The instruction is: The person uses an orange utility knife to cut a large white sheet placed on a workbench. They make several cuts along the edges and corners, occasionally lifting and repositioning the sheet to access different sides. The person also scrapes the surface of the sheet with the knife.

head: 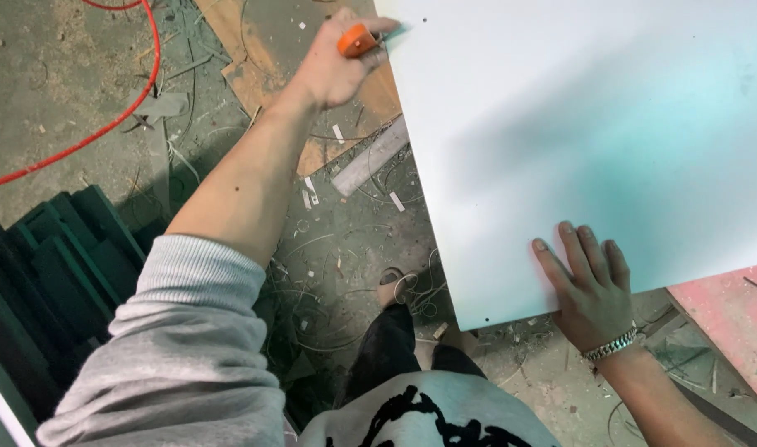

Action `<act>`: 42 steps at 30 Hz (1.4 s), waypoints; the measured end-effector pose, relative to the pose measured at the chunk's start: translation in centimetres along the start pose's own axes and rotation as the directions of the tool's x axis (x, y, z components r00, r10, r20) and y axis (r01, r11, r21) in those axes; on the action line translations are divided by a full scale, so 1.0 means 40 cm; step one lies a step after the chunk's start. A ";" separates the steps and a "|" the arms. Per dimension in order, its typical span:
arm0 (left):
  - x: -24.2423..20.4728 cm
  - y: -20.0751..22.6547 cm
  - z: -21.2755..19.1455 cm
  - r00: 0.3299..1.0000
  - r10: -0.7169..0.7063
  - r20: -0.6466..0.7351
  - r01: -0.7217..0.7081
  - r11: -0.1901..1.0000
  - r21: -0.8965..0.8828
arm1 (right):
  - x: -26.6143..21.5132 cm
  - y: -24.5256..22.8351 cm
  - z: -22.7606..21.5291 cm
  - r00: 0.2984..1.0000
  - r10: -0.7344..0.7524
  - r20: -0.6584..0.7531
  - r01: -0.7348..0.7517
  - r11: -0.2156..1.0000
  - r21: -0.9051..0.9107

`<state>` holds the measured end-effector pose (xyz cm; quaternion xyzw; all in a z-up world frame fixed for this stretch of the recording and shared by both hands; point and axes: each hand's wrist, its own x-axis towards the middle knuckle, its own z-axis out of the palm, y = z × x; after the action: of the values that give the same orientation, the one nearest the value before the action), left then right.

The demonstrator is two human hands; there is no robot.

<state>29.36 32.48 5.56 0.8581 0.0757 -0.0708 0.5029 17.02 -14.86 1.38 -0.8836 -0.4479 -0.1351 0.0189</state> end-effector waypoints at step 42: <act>-0.171 -0.010 0.157 0.945 0.112 -0.306 -0.083 0.991 0.107 | -0.031 -0.012 -0.008 0.997 -0.007 0.077 0.007 1.000 -0.001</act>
<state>22.31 26.77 3.54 0.8835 0.1082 0.0870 0.4474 15.87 -15.59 1.35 -0.8866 -0.4513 -0.1014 0.0007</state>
